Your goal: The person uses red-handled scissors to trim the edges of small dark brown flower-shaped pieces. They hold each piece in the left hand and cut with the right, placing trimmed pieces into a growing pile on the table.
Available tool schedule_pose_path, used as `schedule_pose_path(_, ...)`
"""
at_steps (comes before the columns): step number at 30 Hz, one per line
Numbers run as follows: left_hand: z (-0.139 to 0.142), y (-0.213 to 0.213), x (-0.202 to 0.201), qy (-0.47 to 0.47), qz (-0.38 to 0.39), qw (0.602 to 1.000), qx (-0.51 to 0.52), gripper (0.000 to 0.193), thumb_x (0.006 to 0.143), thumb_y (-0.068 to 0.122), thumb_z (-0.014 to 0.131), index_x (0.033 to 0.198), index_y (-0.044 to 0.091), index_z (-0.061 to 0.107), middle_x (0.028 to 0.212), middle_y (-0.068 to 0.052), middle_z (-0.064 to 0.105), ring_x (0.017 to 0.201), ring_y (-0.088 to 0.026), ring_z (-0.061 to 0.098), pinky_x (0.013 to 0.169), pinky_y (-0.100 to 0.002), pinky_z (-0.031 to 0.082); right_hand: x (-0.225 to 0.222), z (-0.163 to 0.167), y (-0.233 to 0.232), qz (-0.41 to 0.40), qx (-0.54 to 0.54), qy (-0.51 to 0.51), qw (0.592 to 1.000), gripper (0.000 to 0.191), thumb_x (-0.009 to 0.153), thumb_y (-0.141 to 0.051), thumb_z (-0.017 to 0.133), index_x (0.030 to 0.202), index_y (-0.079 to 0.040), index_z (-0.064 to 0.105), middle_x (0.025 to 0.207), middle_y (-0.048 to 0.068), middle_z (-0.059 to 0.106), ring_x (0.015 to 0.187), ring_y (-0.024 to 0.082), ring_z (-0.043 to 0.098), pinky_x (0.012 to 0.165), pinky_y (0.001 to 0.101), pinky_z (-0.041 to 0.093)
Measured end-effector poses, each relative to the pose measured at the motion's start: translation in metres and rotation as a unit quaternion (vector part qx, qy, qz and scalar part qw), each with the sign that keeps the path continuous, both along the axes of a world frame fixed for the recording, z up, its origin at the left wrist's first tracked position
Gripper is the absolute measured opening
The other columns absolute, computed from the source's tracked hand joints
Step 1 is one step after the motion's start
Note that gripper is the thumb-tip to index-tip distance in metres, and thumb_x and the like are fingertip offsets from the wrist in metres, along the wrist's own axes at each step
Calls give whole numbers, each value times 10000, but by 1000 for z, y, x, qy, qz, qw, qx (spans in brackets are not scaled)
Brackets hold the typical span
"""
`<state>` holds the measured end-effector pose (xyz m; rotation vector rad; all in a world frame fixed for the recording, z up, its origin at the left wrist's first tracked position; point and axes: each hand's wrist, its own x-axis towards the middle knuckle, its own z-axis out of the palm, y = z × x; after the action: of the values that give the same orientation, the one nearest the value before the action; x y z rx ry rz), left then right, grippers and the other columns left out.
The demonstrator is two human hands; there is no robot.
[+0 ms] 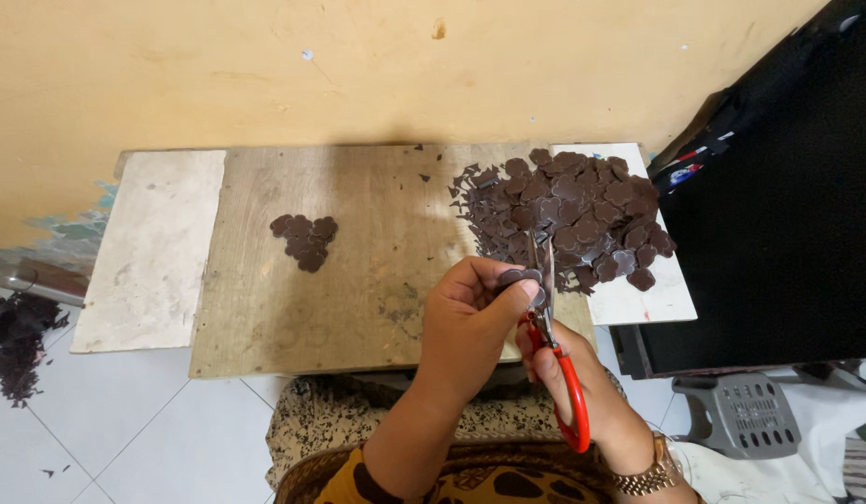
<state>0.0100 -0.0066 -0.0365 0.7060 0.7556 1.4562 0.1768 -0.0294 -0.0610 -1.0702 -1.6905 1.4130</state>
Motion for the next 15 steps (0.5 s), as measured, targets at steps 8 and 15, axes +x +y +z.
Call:
schedule_pose_path(8,-5,3,0,-35,-4,999,0,107,897,11,748,968,7,668,920,-63,732,816,-90,677,763,-240,567,0,6,1,0,11,-28,1000,624,971,-685,456,977,-68,548,763,-10,470,681,113,446,597,268,412)
schedule_pose_path(15,-10,2,2,-42,9,999,9,113,907,12,757,968,12,661,927,-56,727,822,-86,666,759,-236,555,-6,4,-2,-20,13,-24,999,658,972,-705,397,970,-67,556,743,-18,477,657,107,465,573,268,421)
